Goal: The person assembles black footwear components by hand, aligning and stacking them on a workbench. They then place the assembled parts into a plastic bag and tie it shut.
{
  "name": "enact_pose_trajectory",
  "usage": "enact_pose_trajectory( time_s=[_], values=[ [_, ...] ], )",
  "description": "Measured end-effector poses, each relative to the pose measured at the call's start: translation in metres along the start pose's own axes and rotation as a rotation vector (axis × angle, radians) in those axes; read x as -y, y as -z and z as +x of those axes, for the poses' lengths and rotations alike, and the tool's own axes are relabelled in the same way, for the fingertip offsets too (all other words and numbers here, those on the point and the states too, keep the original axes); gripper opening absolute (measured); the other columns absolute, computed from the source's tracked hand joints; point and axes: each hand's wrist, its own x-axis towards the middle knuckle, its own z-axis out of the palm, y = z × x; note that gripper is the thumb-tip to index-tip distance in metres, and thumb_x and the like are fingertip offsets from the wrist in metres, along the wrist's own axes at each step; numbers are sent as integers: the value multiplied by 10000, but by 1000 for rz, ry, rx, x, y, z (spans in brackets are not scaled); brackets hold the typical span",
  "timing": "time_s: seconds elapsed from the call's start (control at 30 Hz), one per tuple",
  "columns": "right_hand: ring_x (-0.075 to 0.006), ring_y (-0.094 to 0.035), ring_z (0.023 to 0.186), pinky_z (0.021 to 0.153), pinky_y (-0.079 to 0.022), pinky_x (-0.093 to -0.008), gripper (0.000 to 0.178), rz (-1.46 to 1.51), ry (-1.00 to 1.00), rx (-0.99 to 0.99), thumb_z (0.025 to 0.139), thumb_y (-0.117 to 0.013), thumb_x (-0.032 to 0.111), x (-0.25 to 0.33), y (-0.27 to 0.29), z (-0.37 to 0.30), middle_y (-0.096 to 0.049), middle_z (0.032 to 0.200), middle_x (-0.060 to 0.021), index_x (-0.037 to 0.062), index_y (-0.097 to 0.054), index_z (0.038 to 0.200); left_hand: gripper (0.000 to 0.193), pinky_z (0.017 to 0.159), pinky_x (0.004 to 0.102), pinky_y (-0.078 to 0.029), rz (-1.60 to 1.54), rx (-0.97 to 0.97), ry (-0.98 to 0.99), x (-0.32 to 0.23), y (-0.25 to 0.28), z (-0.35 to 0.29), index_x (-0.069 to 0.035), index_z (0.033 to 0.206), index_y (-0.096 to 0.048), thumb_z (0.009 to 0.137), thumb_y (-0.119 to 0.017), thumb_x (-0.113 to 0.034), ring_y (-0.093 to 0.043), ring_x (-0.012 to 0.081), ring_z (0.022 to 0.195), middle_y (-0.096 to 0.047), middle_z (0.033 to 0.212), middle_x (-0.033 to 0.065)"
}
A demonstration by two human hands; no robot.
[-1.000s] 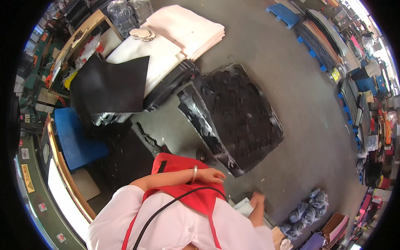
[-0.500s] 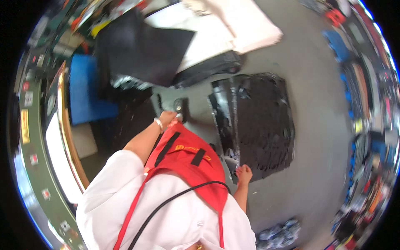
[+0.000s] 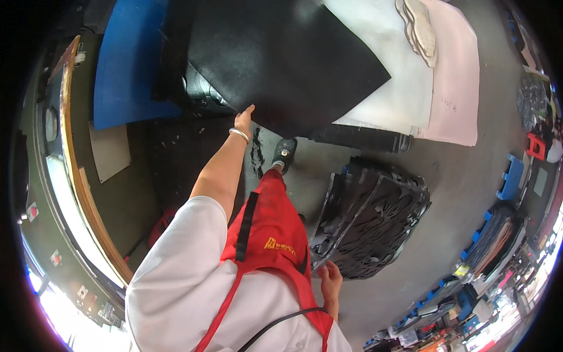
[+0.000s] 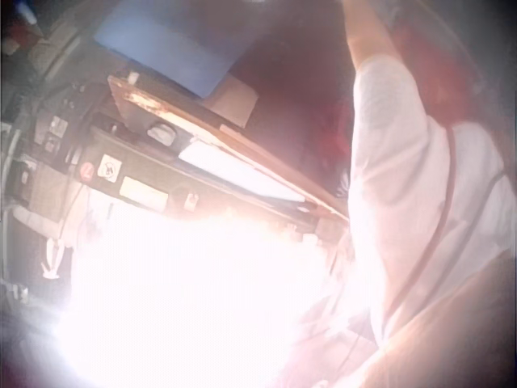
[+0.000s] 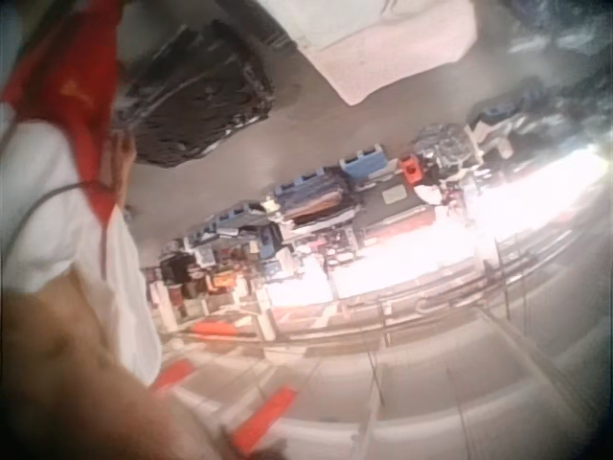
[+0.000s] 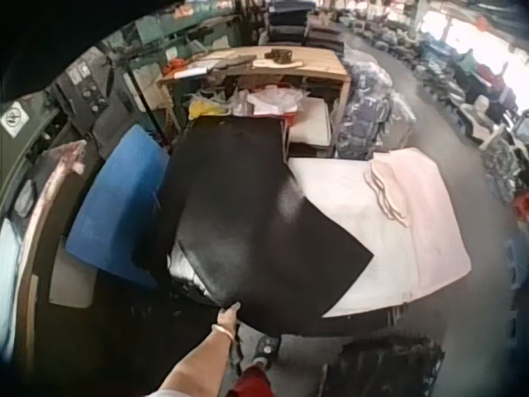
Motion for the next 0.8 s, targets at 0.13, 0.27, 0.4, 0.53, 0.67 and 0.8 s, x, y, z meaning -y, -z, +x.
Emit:
enact_pose_trajectory(
  time_s=[0.13,0.27,0.4,0.53,0.67,0.8],
  values=[
    [-126,-625,811,713,-499,-259,294,55,67,-40,917,-589,99,50,2,13,-669,909,-78,-11,-560,1188,640,709,396,-502,39,-122,52,6,1,24,10,1144,-594,758,-738,-479,-624,270,909,-649,1063,113],
    [-140,-635,813,721,-506,-263,293,4,73,-12,921,-581,103,67,1,23,-668,895,-72,-28,-557,1182,582,596,363,-499,-133,324,39,2,13,-29,-24,1010,-628,852,-589,-583,-615,230,776,-637,857,92],
    [-154,-642,763,689,-518,-275,306,24,85,61,949,-554,174,88,-5,34,-673,901,-103,-21,-555,1184,691,454,403,-440,547,257,-978,-47,11,-159,4,539,-562,976,-391,-503,-597,269,456,-535,466,169],
    [-179,-649,762,676,-530,-301,296,389,105,121,957,-521,182,102,-4,69,-666,939,-125,23,-548,1205,640,395,401,-356,399,538,-948,-88,33,-308,75,561,-515,949,-514,-434,-382,127,433,-354,429,192],
    [-153,-584,679,601,-474,-287,301,712,-135,255,941,-481,212,96,2,142,-635,850,-39,87,-562,1203,306,361,366,-275,160,669,-1660,-90,71,-407,56,735,-583,889,-599,-207,-319,164,342,-343,419,114],
    [-125,-549,640,615,-470,-287,252,869,-36,477,937,-515,237,119,10,212,-609,760,-1,48,-621,1064,191,345,300,-250,415,329,-2584,-71,129,-456,11,1001,-612,857,-613,-114,-313,139,311,-323,408,-15]
  ],
)
